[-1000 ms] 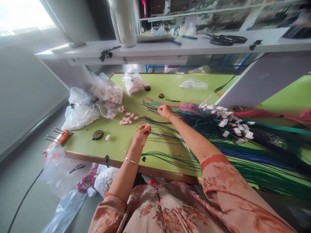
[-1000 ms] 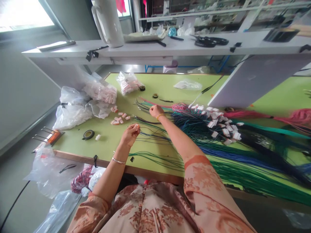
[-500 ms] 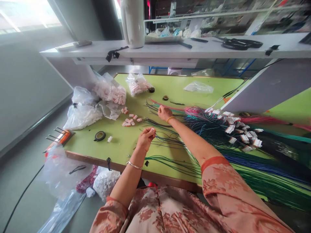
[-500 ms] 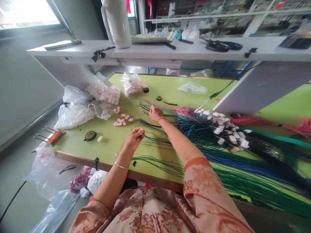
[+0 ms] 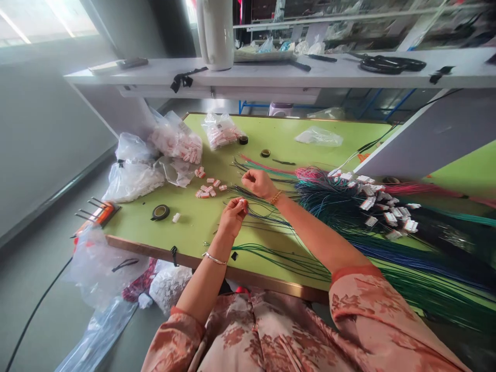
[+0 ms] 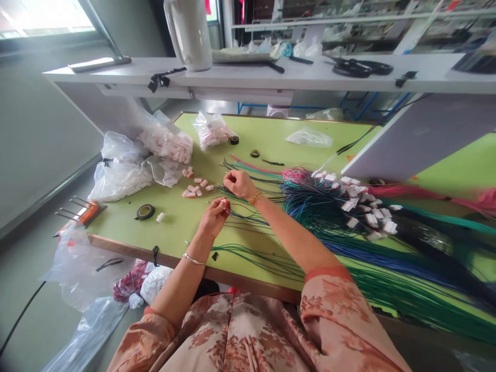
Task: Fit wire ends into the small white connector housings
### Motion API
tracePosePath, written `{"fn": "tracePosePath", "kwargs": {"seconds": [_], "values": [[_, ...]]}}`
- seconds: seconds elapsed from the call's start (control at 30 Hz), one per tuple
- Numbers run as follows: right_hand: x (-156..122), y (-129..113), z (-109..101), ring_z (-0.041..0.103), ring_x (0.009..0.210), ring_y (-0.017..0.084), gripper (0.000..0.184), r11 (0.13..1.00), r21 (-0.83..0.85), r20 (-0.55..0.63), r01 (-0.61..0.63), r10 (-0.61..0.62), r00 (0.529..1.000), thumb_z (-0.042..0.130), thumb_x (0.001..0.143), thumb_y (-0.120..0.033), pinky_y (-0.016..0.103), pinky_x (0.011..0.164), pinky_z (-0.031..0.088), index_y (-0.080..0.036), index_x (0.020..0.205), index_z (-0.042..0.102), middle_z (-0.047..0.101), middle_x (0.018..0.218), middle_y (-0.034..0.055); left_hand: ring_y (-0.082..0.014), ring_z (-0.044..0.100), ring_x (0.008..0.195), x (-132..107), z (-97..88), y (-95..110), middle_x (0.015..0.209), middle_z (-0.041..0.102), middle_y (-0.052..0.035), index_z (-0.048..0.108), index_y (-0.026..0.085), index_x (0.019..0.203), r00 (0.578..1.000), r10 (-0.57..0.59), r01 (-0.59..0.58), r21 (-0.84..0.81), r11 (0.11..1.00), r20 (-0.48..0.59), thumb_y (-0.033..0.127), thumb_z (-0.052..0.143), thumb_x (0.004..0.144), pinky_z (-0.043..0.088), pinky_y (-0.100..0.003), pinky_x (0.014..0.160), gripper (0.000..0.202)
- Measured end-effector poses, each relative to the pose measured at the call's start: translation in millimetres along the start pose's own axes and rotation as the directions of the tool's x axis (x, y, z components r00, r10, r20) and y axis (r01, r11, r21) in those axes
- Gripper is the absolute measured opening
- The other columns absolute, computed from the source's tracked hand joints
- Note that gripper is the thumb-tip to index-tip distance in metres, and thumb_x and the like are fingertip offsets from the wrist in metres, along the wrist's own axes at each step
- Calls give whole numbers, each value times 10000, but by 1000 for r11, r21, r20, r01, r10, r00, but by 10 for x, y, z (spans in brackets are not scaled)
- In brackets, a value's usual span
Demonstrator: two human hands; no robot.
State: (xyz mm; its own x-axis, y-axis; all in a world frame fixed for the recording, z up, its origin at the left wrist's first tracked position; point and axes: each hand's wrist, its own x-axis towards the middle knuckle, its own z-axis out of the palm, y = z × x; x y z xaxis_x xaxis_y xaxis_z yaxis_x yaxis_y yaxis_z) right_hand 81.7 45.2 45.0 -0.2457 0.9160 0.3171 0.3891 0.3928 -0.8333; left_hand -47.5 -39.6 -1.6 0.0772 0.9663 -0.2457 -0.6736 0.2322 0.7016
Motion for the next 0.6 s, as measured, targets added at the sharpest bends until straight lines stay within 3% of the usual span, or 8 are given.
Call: {"fn": "tracePosePath", "kwargs": {"seconds": [0.27,0.6], "values": [[-638,-15,-136,495,567,96,168,999,45,60,-25,22,998,583,753,-311,213,535,373,-151,727,624,631,652,4,-56,538,635,-17,56,6,727,604,21,634,169,829,1000,-4,4,-39,999,13,168,788,689,448,-183,632,207],[-756,77,-74,527,562,97,158,999,45,66,-20,17,998,605,744,-306,205,542,401,-150,732,628,643,648,3,-50,531,615,-39,84,11,690,591,30,645,162,834,999,-44,45,-36,998,21,138,765,719,450,-190,655,168]]}}
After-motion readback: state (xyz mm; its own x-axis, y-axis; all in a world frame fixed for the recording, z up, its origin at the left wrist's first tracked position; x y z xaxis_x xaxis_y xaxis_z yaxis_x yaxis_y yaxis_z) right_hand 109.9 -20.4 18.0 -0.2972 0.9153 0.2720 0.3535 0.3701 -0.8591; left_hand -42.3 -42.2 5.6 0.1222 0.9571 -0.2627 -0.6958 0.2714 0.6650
